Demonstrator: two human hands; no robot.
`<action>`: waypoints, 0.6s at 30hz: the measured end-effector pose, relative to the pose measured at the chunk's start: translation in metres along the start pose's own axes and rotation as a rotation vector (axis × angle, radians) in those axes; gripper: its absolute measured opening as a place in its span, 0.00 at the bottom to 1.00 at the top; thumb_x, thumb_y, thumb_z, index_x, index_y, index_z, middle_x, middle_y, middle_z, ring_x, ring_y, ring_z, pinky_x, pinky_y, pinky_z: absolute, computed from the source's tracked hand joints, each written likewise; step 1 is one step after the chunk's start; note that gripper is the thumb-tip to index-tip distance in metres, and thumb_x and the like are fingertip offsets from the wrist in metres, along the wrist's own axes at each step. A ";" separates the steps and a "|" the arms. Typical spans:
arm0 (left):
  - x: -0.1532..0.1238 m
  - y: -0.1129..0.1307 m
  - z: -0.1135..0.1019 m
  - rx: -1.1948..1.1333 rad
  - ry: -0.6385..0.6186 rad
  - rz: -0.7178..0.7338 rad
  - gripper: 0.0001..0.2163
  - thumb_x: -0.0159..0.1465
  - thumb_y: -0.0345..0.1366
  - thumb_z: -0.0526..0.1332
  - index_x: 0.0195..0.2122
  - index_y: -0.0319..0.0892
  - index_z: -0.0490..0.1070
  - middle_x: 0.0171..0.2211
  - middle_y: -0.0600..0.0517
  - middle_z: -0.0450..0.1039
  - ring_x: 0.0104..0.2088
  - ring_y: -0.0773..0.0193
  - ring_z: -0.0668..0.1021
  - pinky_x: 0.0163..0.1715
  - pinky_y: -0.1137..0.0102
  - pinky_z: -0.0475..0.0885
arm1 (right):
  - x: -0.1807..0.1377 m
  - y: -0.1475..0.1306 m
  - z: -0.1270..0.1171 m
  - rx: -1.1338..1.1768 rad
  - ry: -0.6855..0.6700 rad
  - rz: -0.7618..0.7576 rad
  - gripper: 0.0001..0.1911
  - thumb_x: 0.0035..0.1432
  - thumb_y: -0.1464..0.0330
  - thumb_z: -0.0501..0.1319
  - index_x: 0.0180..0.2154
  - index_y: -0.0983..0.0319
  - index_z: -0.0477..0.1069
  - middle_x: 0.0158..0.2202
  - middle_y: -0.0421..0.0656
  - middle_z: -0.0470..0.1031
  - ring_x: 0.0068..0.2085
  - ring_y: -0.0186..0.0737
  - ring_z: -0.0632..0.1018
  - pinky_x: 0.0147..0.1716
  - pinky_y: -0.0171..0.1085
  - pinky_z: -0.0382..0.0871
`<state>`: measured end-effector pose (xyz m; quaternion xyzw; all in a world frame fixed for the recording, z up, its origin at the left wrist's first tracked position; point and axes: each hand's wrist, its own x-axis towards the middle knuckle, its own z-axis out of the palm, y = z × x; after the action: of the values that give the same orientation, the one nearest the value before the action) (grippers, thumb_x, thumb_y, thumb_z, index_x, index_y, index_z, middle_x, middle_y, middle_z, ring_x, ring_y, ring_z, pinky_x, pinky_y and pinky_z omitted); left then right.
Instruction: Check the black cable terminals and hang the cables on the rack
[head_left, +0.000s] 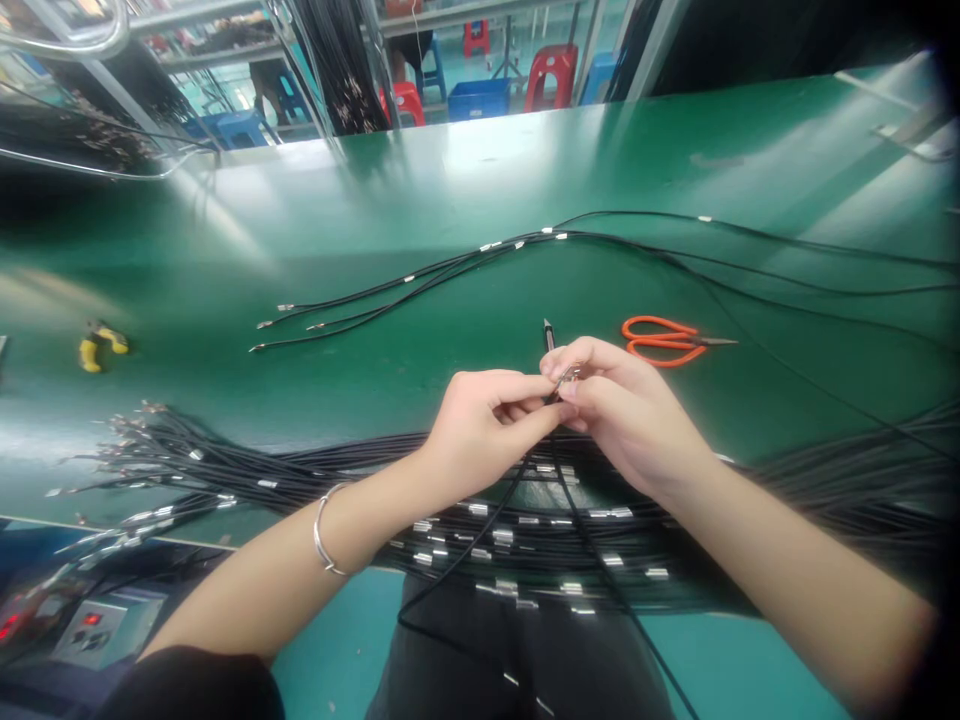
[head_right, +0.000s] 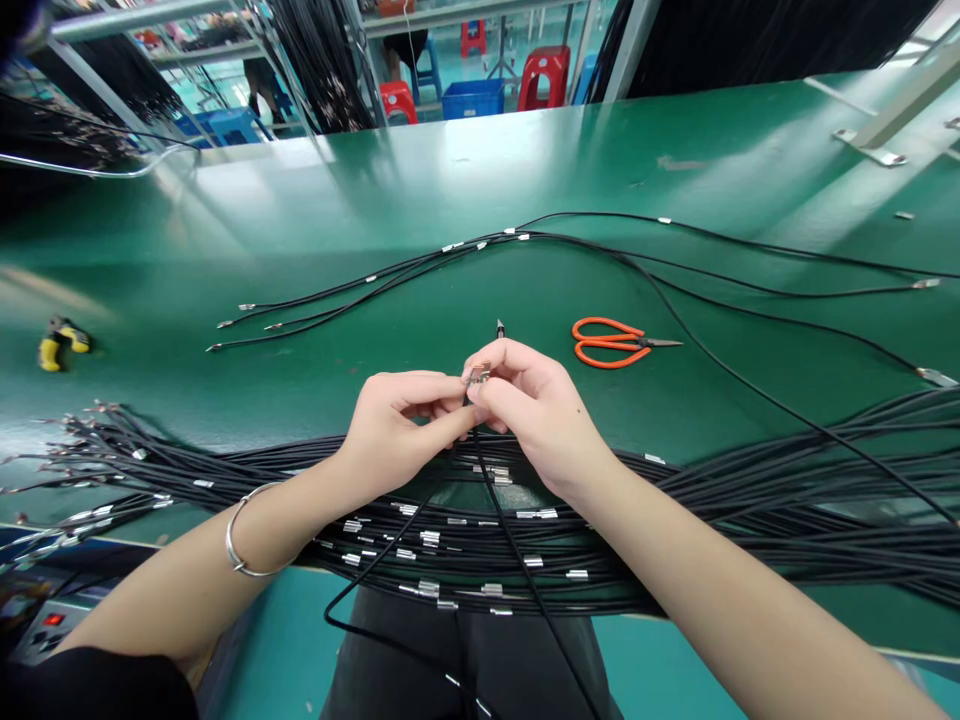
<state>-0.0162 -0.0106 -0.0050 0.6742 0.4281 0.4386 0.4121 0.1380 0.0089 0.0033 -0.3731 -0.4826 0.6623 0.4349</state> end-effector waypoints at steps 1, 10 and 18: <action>0.000 0.000 0.000 -0.003 0.000 0.003 0.12 0.60 0.42 0.66 0.28 0.38 0.77 0.22 0.52 0.71 0.22 0.70 0.70 0.22 0.75 0.65 | 0.000 0.000 0.000 0.001 0.002 -0.001 0.02 0.48 0.71 0.62 0.28 0.60 0.69 0.30 0.39 0.68 0.25 0.29 0.64 0.20 0.30 0.57; 0.000 0.005 -0.001 -0.013 -0.004 -0.025 0.12 0.60 0.40 0.67 0.25 0.37 0.76 0.21 0.53 0.71 0.21 0.71 0.70 0.20 0.76 0.64 | 0.002 -0.001 0.001 0.028 0.009 0.008 0.01 0.50 0.71 0.62 0.28 0.61 0.71 0.31 0.39 0.68 0.26 0.30 0.65 0.21 0.30 0.58; 0.000 0.001 -0.001 -0.146 -0.027 -0.102 0.10 0.58 0.41 0.69 0.32 0.38 0.79 0.21 0.53 0.72 0.20 0.71 0.71 0.19 0.77 0.65 | 0.000 0.000 -0.001 0.061 -0.036 0.011 0.04 0.50 0.72 0.61 0.31 0.61 0.72 0.30 0.40 0.68 0.26 0.30 0.66 0.21 0.30 0.58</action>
<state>-0.0172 -0.0104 -0.0039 0.6257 0.4232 0.4380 0.4875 0.1387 0.0095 0.0035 -0.3503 -0.4678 0.6859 0.4335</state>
